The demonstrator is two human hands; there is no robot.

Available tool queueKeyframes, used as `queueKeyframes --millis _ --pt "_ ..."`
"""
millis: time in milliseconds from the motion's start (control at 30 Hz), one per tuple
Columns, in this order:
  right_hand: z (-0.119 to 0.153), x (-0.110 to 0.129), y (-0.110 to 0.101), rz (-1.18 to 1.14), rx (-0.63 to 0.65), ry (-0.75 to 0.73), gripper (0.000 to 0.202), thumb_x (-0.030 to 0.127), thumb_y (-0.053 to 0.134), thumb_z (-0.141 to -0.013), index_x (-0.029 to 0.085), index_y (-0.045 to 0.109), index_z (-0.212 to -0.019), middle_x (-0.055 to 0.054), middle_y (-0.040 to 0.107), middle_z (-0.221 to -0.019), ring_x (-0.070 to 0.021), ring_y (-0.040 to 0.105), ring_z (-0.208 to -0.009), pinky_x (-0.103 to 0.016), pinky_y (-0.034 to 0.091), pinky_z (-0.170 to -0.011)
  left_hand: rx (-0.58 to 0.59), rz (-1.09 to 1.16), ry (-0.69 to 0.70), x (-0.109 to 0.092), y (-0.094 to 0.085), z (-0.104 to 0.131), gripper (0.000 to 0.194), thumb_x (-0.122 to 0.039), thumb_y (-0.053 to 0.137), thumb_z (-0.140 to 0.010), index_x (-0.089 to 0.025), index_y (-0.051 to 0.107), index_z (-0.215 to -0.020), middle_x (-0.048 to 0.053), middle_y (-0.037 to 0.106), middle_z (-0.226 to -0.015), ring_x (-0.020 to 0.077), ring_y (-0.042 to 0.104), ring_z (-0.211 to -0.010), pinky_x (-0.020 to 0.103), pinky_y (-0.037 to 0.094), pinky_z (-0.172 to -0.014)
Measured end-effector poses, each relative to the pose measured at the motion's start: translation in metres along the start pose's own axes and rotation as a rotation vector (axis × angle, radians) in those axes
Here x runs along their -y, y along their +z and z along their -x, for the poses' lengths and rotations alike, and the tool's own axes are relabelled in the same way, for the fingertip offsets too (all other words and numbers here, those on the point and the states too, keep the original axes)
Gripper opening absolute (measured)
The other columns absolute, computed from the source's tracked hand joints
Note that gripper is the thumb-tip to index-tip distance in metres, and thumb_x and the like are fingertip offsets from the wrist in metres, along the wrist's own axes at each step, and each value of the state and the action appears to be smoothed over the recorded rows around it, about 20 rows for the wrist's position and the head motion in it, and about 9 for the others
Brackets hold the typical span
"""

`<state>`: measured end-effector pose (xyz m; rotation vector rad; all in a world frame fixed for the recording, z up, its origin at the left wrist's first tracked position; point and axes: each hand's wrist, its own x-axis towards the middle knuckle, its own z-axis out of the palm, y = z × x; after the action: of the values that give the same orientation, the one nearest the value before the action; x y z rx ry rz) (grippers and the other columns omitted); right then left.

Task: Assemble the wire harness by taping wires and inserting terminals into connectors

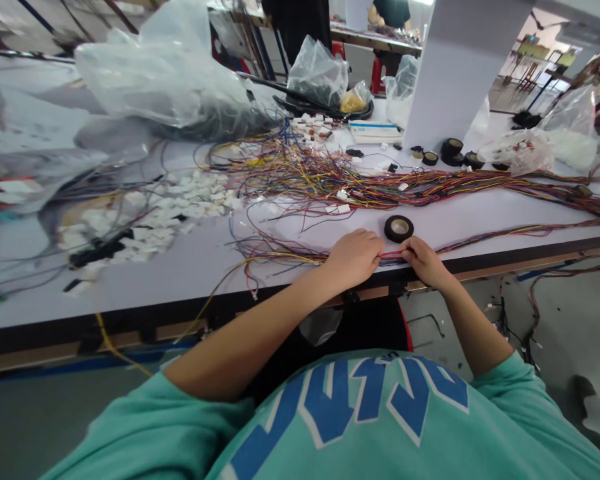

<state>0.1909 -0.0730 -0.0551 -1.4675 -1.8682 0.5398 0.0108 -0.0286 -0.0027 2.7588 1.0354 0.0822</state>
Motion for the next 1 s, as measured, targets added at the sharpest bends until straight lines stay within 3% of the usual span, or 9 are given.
queueKeyframes --millis 200,367,567,800,900,1000 --pt "-0.001 0.0 -0.002 -0.007 0.02 -0.067 0.011 0.016 0.042 -0.078 0.02 0.052 -0.076 -0.003 0.056 -0.076 -0.015 0.049 -0.073 -0.03 0.039 -0.071 0.08 0.057 -0.001 0.004 -0.002 -0.003 0.016 -0.018 0.046 -0.081 -0.018 0.06 -0.09 0.004 0.067 -0.085 0.0199 0.061 -0.083 0.029 0.043 -0.071" --pt "-0.005 0.006 -0.004 -0.062 0.059 -0.1 0.008 0.02 0.049 -0.077 0.019 0.056 -0.075 -0.002 0.056 -0.073 -0.0142 0.049 -0.072 -0.03 0.038 -0.071 0.043 -0.053 0.047 0.002 -0.004 0.0 0.02 -0.016 0.039 -0.086 -0.013 0.06 -0.086 0.009 0.066 -0.086 0.021 0.06 -0.087 0.03 0.042 -0.075" --pt "-0.007 0.015 -0.002 -0.267 0.002 0.161 0.006 0.023 0.056 -0.069 0.017 0.057 -0.067 0.001 0.053 -0.065 -0.0112 0.046 -0.063 -0.026 0.035 -0.062 -0.021 -0.129 0.004 0.005 0.002 0.015 0.023 -0.027 0.044 -0.087 -0.012 0.059 -0.096 0.01 0.066 -0.089 0.0239 0.061 -0.089 0.033 0.044 -0.074" --pt "-0.011 0.022 0.002 -0.519 -0.112 0.389 0.009 0.026 0.06 -0.058 0.018 0.055 -0.058 0.004 0.05 -0.057 -0.0097 0.04 -0.058 -0.025 0.03 -0.059 0.031 -0.204 0.122 0.01 0.012 0.035 0.022 -0.016 0.043 -0.086 -0.016 0.064 -0.092 0.009 0.068 -0.088 0.0216 0.061 -0.089 0.031 0.045 -0.074" --pt "-0.01 0.024 0.002 -0.609 -0.137 0.415 0.012 0.028 0.06 -0.056 0.018 0.053 -0.056 0.005 0.047 -0.056 -0.0092 0.038 -0.058 -0.025 0.029 -0.06 0.043 -0.101 -0.021 0.011 0.007 0.038 0.029 -0.026 0.038 -0.089 -0.015 0.064 -0.091 0.008 0.068 -0.092 0.0209 0.062 -0.087 0.03 0.045 -0.074" --pt "-0.008 0.025 0.001 -0.649 -0.13 0.397 0.015 0.03 0.059 -0.057 0.018 0.051 -0.057 0.005 0.044 -0.057 -0.0091 0.036 -0.059 -0.025 0.029 -0.06 0.023 -0.023 -0.234 0.01 -0.001 0.032 0.033 -0.031 0.038 -0.088 -0.016 0.059 -0.107 0.007 0.07 -0.087 0.0215 0.064 -0.081 0.029 0.044 -0.066"
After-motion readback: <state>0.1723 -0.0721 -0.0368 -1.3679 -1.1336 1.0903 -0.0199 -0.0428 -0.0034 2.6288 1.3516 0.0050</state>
